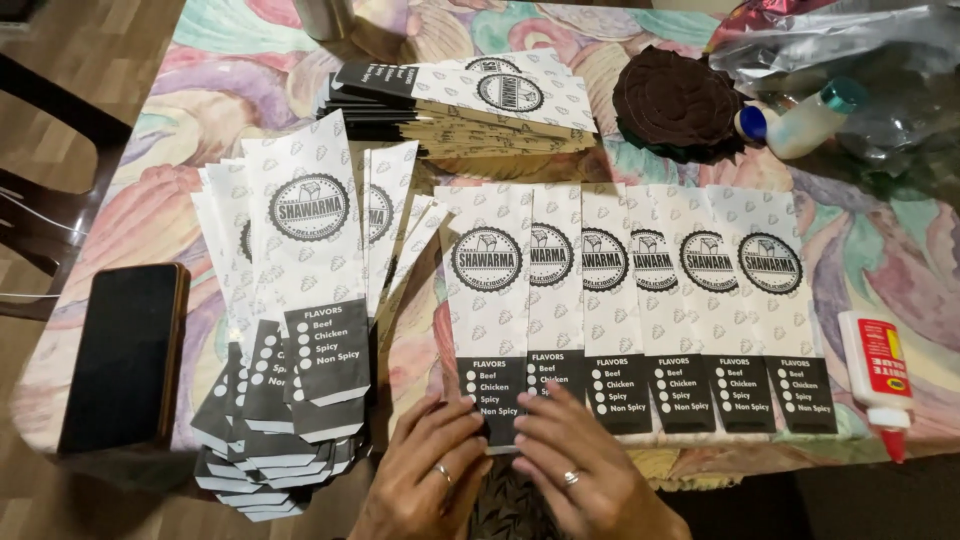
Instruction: Applying glue to paper templates and folding them to assemble food packaging bags.
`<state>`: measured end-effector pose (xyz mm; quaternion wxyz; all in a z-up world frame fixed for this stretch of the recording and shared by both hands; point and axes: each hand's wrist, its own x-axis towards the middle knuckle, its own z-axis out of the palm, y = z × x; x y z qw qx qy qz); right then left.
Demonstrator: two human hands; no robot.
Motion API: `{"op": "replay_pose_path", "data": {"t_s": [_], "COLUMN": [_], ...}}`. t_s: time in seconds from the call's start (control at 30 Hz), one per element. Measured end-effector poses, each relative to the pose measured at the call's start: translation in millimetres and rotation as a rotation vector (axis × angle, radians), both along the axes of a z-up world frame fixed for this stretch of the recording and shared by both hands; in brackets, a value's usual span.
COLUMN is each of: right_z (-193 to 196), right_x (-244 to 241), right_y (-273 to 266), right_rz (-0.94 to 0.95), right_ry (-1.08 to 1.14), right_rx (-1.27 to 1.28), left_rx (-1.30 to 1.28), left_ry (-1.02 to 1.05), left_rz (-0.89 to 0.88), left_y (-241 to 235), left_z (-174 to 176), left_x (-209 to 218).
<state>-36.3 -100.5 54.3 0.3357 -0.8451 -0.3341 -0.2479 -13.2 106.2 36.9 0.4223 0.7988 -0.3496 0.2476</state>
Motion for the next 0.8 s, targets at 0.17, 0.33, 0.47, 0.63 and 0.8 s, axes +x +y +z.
{"op": "replay_pose_path", "data": {"t_s": [0.17,0.33,0.47,0.63,0.8], "right_z": [-1.6,-9.8,-14.8,-8.6,-5.4], "right_x": [2.5,10.1,5.3,7.8,10.0], "right_y": [6.3,4.6,4.4,7.5,15.8], "right_rz": [0.031,0.014,0.007,0.034,-0.02], "right_ry": [0.094,0.044,0.057,0.039,0.067], "right_rx": [-0.107,-0.125,-0.137,-0.063,0.042], "left_rx": [0.027,0.018,-0.008,0.009,-0.033], "left_ry": [-0.023,-0.071,-0.075,-0.066,0.009], "left_rz": [-0.116,-0.119,-0.145,-0.107,-0.033], "left_y": [10.5,8.3,8.8,8.4,1.0], "left_z": [-19.5,-19.8,-14.4,-14.8,-12.1], "left_x": [1.7,10.3,12.7,11.4,7.7]}}
